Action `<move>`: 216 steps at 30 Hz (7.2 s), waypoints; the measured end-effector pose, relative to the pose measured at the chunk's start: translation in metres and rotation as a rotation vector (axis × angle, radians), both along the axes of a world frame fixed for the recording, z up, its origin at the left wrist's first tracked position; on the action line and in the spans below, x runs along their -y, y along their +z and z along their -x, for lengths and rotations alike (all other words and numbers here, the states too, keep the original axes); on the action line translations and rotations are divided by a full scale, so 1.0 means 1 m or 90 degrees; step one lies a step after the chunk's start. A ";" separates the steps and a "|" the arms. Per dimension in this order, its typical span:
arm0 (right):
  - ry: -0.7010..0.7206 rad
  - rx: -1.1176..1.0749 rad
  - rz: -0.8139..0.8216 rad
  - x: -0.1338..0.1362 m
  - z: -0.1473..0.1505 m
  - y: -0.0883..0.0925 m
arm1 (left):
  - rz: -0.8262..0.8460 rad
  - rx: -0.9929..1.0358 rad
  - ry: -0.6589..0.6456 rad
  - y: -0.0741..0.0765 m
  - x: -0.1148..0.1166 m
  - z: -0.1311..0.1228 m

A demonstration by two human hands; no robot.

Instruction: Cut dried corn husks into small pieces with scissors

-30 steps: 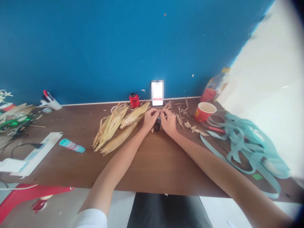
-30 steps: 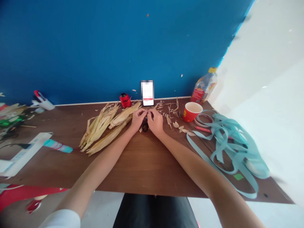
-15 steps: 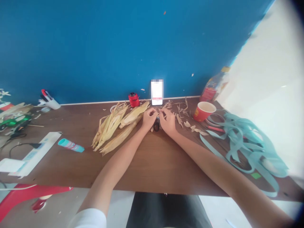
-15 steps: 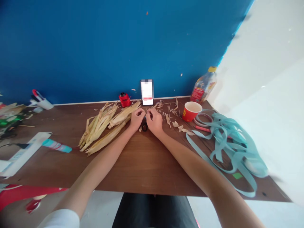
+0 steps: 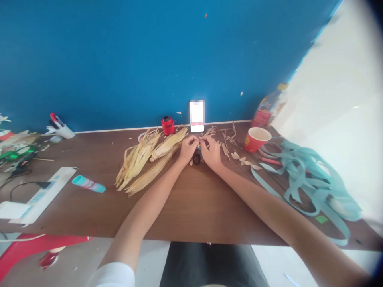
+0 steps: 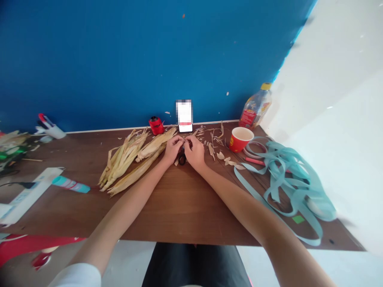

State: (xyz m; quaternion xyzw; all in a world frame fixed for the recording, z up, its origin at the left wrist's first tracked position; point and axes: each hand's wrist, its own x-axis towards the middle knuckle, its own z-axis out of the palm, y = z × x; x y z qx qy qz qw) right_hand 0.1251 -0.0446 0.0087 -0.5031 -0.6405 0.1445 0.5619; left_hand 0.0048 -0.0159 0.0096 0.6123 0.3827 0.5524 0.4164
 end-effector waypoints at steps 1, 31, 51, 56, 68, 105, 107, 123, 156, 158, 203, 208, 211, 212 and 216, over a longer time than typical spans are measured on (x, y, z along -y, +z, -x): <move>0.006 0.001 0.000 0.000 0.000 0.000 | -0.008 -0.003 0.009 0.000 0.000 0.000; 0.034 0.069 -0.007 0.003 0.003 0.000 | 0.009 -0.016 0.062 0.002 0.003 0.000; 0.023 -0.028 -0.002 0.002 0.001 0.001 | 0.024 0.039 0.038 -0.003 -0.003 -0.002; 0.012 -0.026 -0.017 0.000 0.001 0.000 | -0.018 -0.016 0.082 0.001 0.001 0.000; 0.012 -0.029 -0.023 -0.001 0.000 -0.001 | -0.025 -0.013 0.055 -0.005 -0.004 -0.003; -0.043 -0.074 0.029 -0.005 0.000 -0.004 | -0.054 -0.062 0.042 -0.011 -0.007 0.000; -0.047 -0.075 0.029 -0.006 0.000 -0.005 | -0.056 -0.076 0.038 -0.011 -0.007 0.000; -0.024 -0.166 0.023 -0.004 0.000 0.001 | -0.028 -0.029 0.061 0.001 0.003 -0.004; 0.037 -0.086 0.047 -0.003 0.000 0.002 | 0.034 0.077 0.051 -0.003 -0.003 -0.003; 0.033 -0.080 0.051 -0.004 0.000 0.001 | 0.035 0.073 0.051 -0.003 -0.003 -0.003; -0.022 -0.065 0.051 -0.002 0.000 0.001 | 0.051 0.032 0.020 -0.003 -0.002 -0.002; -0.027 -0.124 0.066 -0.003 -0.001 0.001 | 0.083 0.061 -0.001 0.000 -0.001 -0.002; -0.012 -0.153 0.067 -0.003 0.000 0.001 | 0.084 0.065 0.002 0.001 -0.001 -0.002; -0.006 -0.156 0.066 -0.003 0.000 0.001 | 0.084 0.066 0.000 0.001 -0.001 -0.002; 0.005 -0.154 0.064 -0.003 0.000 0.001 | 0.085 0.075 -0.012 0.001 0.000 -0.002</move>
